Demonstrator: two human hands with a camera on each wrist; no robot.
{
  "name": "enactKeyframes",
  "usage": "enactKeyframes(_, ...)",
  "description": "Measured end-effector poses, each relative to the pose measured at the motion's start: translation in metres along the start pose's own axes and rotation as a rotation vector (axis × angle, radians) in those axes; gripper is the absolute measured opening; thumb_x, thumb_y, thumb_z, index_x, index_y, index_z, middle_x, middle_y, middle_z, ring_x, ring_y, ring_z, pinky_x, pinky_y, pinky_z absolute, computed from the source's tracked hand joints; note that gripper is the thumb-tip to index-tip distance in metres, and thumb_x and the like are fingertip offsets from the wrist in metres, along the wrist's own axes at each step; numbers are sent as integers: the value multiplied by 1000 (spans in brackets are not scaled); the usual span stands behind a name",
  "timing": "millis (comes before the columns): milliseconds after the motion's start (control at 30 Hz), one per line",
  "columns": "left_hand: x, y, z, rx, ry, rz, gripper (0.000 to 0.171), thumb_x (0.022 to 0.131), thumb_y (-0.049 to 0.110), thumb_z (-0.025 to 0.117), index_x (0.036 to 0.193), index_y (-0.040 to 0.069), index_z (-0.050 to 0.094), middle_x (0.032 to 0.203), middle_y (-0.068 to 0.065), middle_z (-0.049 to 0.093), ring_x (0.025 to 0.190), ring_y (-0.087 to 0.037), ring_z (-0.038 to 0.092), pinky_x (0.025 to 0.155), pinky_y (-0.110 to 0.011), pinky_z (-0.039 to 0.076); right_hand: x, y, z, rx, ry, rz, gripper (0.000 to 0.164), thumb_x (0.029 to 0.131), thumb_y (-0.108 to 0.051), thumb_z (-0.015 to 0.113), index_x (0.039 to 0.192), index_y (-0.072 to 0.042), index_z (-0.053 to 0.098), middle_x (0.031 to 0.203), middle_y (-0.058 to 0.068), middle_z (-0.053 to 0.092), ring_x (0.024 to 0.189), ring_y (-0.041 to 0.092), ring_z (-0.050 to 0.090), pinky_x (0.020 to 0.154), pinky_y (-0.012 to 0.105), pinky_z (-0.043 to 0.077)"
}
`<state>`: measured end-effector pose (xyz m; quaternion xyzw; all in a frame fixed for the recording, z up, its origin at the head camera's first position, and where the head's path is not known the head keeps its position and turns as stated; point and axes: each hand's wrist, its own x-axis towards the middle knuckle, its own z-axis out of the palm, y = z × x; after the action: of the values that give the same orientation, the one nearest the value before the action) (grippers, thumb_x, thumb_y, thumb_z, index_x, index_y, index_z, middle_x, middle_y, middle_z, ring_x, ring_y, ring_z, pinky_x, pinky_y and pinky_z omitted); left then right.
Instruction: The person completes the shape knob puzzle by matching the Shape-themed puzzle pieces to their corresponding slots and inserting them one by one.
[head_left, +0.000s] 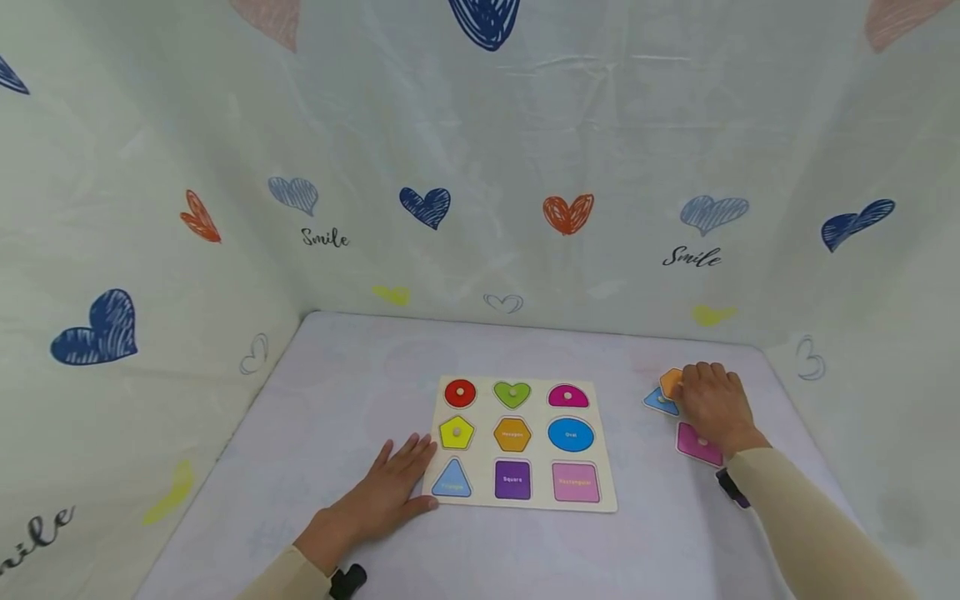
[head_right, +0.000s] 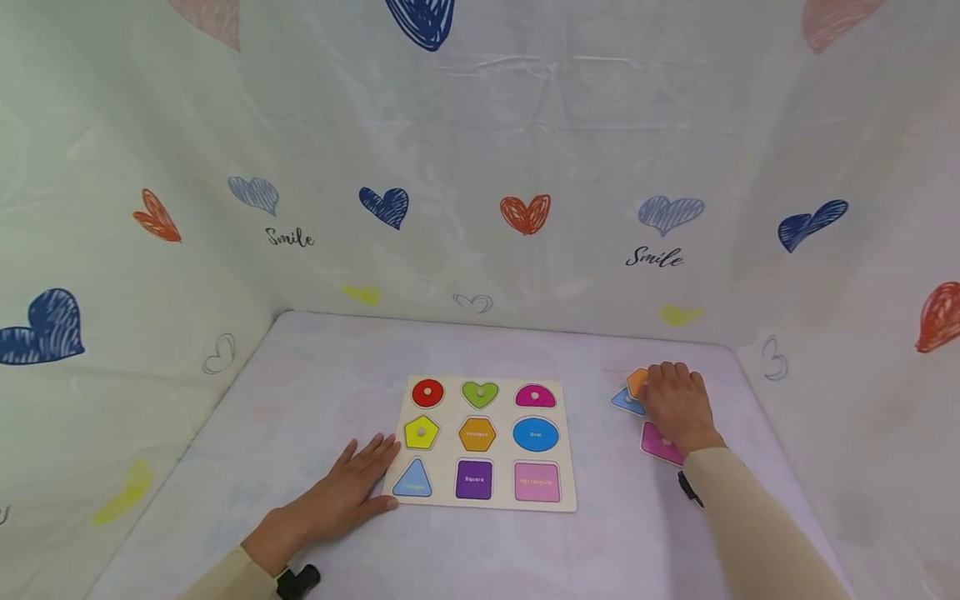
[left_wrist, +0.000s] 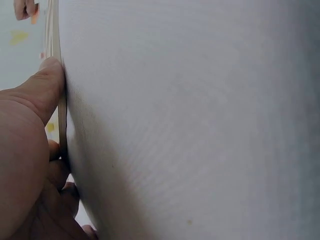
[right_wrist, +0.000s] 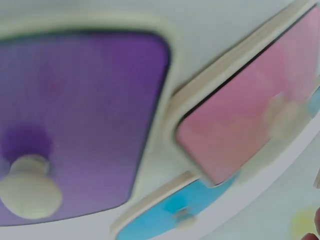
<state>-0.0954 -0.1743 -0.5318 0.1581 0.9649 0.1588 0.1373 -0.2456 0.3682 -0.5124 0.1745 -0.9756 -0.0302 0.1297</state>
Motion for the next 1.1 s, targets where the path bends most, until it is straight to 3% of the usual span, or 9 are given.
enactKeyframes(167, 0, 1, -1, -4, -10, -6, 90, 98, 54, 69, 168, 14, 29, 175, -2, 28, 165, -27, 16, 133, -57, 7, 4, -15, -2, -4, 143, -107, 22, 93, -9, 61, 80, -4, 43, 74, 9, 42, 70, 29, 41, 58, 36, 34)
enactKeyframes(300, 1, 1, -3, -15, -14, -8, 90, 98, 54, 69, 168, 14, 29, 175, -2, 27, 165, -26, 16, 133, -57, 7, 7, -29, -4, -14, 212, -151, 22, 90, -7, 60, 79, -5, 42, 72, 8, 40, 67, 28, 38, 57, 35, 31)
enactKeyframes(667, 1, 0, -4, -5, -2, -5, 90, 97, 53, 71, 167, 14, 31, 175, -2, 29, 165, -26, 17, 133, -56, 9, 14, -74, -9, -35, 113, -101, 24, 96, -17, 71, 97, 3, 57, 82, 12, 52, 79, 29, 48, 66, 37, 42)
enactKeyframes(1100, 1, 0, -4, 81, -10, -2, 92, 96, 58, 69, 167, 15, 31, 175, -1, 28, 164, -24, 18, 133, -55, 12, 19, -130, -13, 13, 53, -111, 34, 96, -26, 78, 111, 0, 62, 95, 12, 61, 93, 28, 54, 79, 39, 48)
